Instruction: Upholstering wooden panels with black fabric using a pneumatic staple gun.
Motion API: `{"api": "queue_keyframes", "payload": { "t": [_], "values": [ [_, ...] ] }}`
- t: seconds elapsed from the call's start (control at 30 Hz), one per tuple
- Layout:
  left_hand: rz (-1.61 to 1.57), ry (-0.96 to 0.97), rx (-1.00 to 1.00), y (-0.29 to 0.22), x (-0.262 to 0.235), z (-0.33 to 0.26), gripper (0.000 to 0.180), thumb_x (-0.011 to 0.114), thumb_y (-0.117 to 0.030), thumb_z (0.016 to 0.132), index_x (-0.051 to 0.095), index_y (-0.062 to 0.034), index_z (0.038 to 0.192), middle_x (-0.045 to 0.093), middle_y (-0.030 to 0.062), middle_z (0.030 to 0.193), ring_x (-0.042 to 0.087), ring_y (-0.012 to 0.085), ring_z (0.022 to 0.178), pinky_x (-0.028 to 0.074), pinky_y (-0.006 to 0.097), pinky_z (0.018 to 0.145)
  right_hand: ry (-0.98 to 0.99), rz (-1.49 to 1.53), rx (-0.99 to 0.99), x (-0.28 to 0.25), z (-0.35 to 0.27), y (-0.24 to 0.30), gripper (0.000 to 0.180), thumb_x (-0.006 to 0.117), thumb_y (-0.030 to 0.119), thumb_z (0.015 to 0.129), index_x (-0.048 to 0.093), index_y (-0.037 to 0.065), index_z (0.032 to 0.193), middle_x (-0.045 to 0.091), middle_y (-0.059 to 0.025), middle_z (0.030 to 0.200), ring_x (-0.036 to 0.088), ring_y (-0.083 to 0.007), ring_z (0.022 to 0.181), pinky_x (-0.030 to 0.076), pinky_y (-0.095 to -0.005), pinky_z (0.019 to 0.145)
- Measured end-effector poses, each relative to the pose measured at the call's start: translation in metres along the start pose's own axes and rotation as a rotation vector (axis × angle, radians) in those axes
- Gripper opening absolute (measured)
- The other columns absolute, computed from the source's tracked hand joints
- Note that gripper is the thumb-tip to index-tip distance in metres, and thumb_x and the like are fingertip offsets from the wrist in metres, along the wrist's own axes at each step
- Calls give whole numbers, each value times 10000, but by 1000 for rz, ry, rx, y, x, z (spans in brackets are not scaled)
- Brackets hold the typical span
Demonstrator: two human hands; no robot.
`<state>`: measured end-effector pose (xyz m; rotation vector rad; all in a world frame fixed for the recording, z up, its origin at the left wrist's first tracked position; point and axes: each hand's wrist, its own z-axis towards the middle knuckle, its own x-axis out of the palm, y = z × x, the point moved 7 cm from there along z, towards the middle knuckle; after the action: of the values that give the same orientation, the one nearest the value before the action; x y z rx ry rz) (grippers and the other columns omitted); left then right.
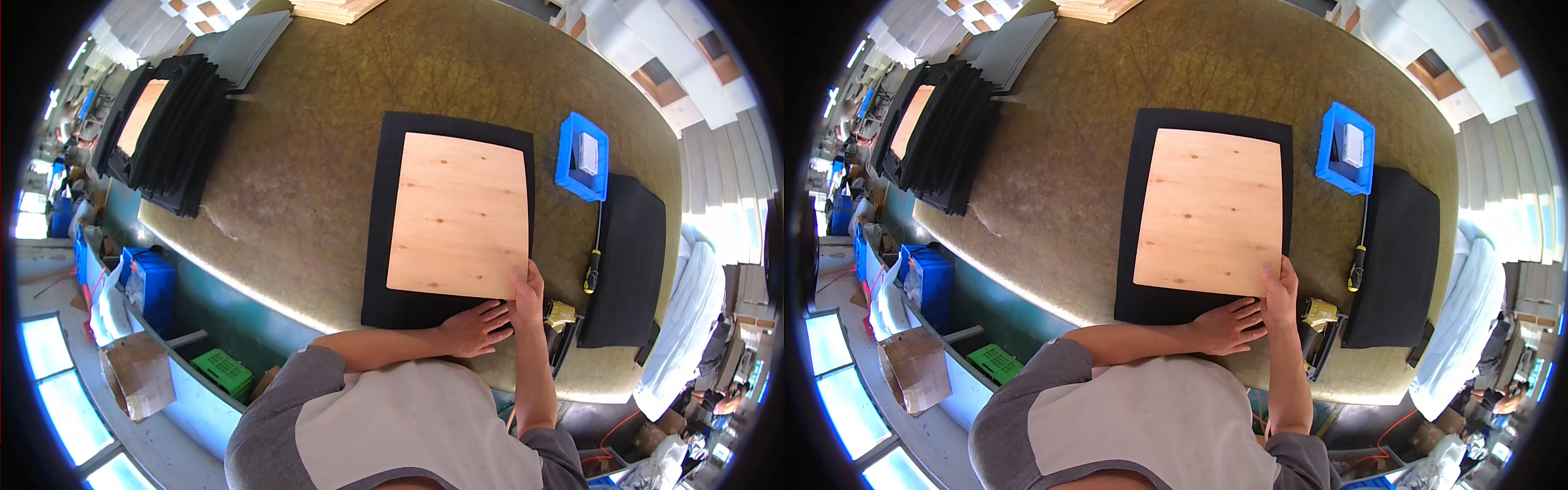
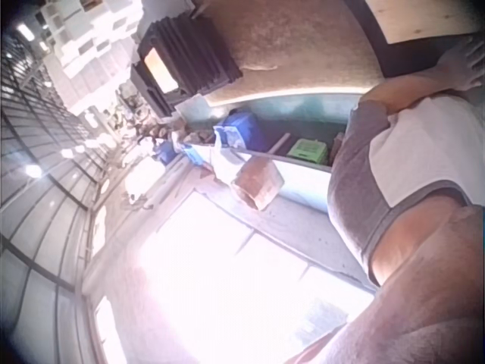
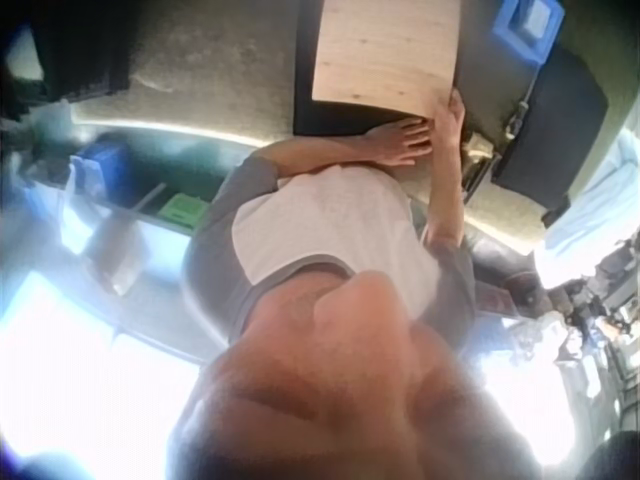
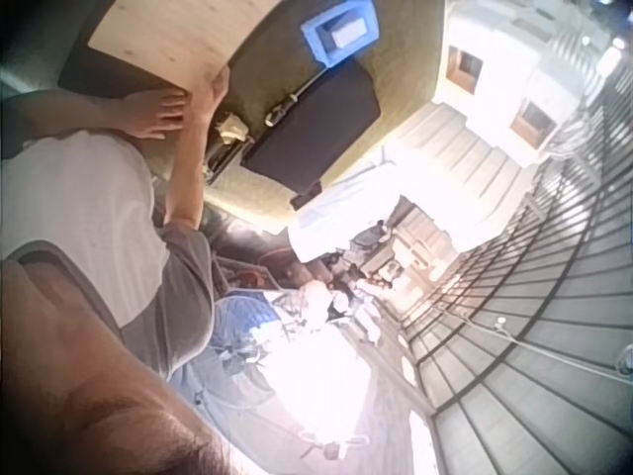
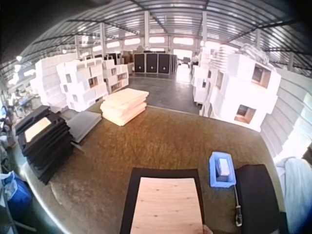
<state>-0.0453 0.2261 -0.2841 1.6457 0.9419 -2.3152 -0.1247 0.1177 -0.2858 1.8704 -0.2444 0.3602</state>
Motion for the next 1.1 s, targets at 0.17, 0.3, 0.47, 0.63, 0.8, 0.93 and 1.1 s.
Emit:
{"api": "queue_keyframes", "payload": {
  "t": [0.17,0.3,0.47,0.63,0.8,0.93,1.1],
  "values": [
    [15,-5,-4,-3,1,-1,550,540,-472,997,548,-140,1436,476,173,1495,380,360,1448,217,542,1235,1,19,8,-1,-4,-2,287,609,90,1003,561,-25,1261,674,-81,1194,641,-142,1096,503,-302,968],
    [8,-14,8,-6,6,-1,556,553,-477,988,552,-142,1432,480,180,1488,389,369,1438,221,547,1233,-22,18,32,-4,-6,-6,298,594,64,991,560,-33,1270,672,-89,1204,641,-151,1103,502,-308,979],
    [-36,-72,30,0,12,-2,593,616,-453,946,553,-98,1417,508,166,1481,428,351,1422,269,518,1225,-74,-106,144,-5,2,-13,307,602,93,988,568,6,1281,678,-73,1180,667,-165,1054,566,-319,875],
    [21,-19,87,-9,9,-4,538,590,-356,972,543,-74,1428,472,108,1556,400,286,1469,297,459,1231,-129,-346,278,-9,1,-11,319,648,245,985,579,86,1253,676,-20,1111,696,-148,935,608,-305,607],
    [-51,19,78,-8,13,-3,504,557,-313,987,551,-49,1416,451,125,1578,379,292,1487,278,458,1248,-115,-1056,181,-9,4,18,358,675,332,953,594,18,1104,732,-196,925,746,-317,838,601,-434,659],
    [-63,-11,89,-7,11,-3,497,555,-313,984,559,-41,1400,454,130,1574,387,293,1481,283,461,1246,-60,-1310,-58,-20,13,15,346,694,316,947,585,-10,983,694,-186,739,730,-268,637,557,-383,544],
    [-33,-13,85,-6,8,-7,481,516,-282,992,536,-41,1409,458,132,1570,401,288,1474,296,460,1238,-33,-1677,-94,6,12,32,403,737,384,905,572,16,913,679,-252,744,711,-408,745,543,-519,644]
  ]
}}
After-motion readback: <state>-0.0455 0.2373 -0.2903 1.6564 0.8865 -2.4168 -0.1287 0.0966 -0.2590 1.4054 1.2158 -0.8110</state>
